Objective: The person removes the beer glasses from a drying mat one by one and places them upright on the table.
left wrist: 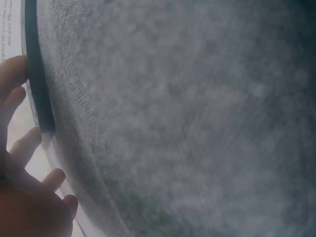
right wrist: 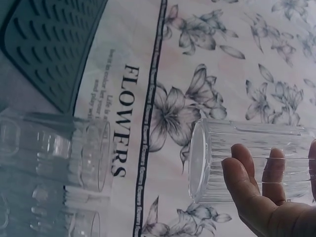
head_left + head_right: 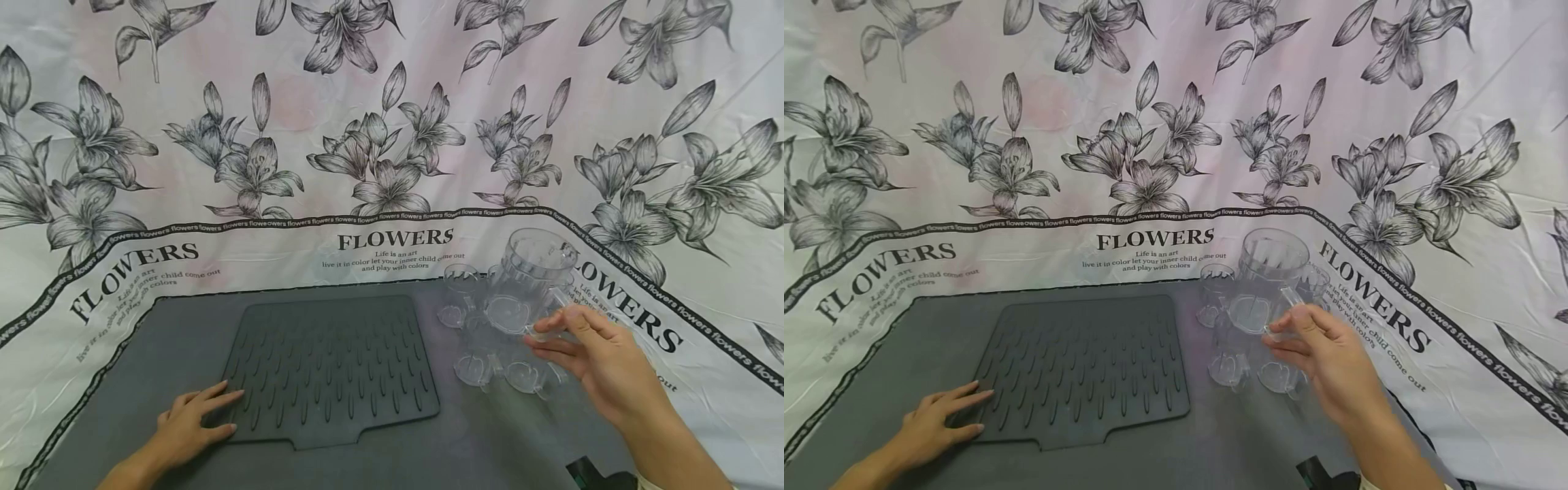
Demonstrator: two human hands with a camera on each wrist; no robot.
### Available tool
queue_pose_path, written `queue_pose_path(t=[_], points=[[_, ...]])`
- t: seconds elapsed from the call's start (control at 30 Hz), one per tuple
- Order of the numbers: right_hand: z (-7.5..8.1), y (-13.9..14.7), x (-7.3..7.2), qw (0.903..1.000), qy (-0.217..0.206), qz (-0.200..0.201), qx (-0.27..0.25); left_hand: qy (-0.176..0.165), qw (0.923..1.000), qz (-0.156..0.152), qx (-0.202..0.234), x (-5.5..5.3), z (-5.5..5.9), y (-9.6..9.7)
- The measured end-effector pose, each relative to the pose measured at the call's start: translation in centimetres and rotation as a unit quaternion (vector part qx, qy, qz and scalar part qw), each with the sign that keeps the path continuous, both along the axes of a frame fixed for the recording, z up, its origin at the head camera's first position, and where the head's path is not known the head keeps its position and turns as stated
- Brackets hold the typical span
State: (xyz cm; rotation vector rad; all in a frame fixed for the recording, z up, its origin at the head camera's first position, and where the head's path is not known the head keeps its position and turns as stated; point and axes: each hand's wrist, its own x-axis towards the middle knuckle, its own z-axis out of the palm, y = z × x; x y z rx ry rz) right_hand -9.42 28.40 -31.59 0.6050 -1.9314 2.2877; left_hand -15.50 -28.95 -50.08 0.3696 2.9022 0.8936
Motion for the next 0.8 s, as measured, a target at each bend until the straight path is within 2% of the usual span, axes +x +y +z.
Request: queue_pose_path(t=[0.27,0.47,0.6,0.8], points=[[0.1,2.8,0.6,0.9996,0.004,0.014,-0.025,0.007,0.9984,0.001,-0.057,-0.1,-0.5,0.1],[0.0,5.5,1.4,0.9991,0.007,0.015,-0.038,-0.017,0.9989,-0.006,-0.042,-0.1,-1.2,0.6],[-0.1,6.6,1.3,0.9995,0.014,-0.012,-0.025,-0.019,0.9988,-0.004,-0.046,-0.1,-1.4,0.5],[-0.7,7.5,0.9,0.9974,0.019,-0.069,-0.009,-0.020,0.9981,0.007,-0.058,-0.2,-0.7,0.0]])
